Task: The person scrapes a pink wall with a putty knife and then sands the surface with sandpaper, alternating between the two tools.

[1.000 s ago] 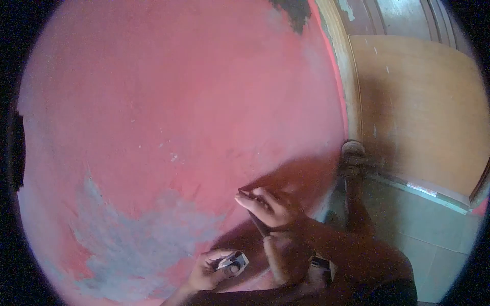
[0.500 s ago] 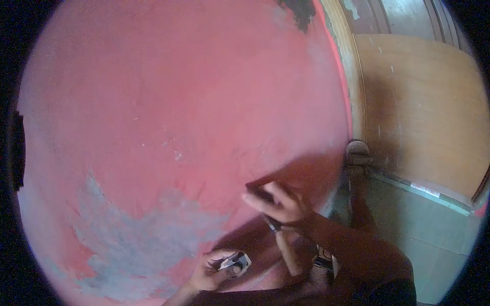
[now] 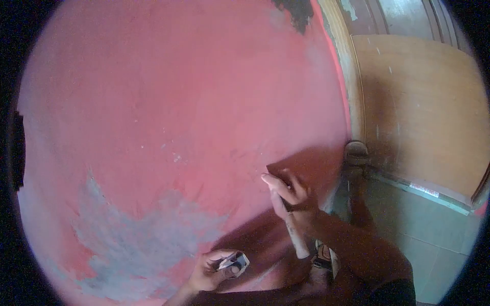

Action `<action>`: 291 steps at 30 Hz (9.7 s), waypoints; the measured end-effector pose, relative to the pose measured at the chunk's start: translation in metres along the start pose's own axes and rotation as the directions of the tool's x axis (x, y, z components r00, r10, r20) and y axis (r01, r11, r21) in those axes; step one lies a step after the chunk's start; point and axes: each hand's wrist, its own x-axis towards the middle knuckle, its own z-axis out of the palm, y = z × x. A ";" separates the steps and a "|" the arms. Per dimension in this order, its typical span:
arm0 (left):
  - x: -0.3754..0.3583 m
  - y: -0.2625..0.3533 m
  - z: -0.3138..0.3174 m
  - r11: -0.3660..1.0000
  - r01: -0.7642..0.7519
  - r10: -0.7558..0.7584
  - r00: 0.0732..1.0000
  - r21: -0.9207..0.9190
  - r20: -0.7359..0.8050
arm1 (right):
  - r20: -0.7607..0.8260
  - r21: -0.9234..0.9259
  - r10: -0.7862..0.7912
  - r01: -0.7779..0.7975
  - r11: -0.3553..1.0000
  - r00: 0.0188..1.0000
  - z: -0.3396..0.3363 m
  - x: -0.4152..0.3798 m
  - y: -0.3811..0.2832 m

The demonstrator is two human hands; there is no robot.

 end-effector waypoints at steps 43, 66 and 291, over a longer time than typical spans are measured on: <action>0.001 -0.004 0.000 1.000 0.004 -0.004 1.000 -0.001 0.012 | 0.094 0.074 -0.215 0.209 0.975 0.972 0.000 0.012 -0.020; 0.000 -0.005 -0.002 1.000 0.014 -0.013 0.999 -0.025 0.041 | 0.195 -0.127 -0.260 0.288 0.949 0.946 0.003 -0.012 -0.020; -0.005 0.004 0.004 0.998 0.057 -0.057 0.998 0.003 0.024 | 0.234 -0.068 -0.356 0.380 0.923 0.905 -0.020 0.009 -0.048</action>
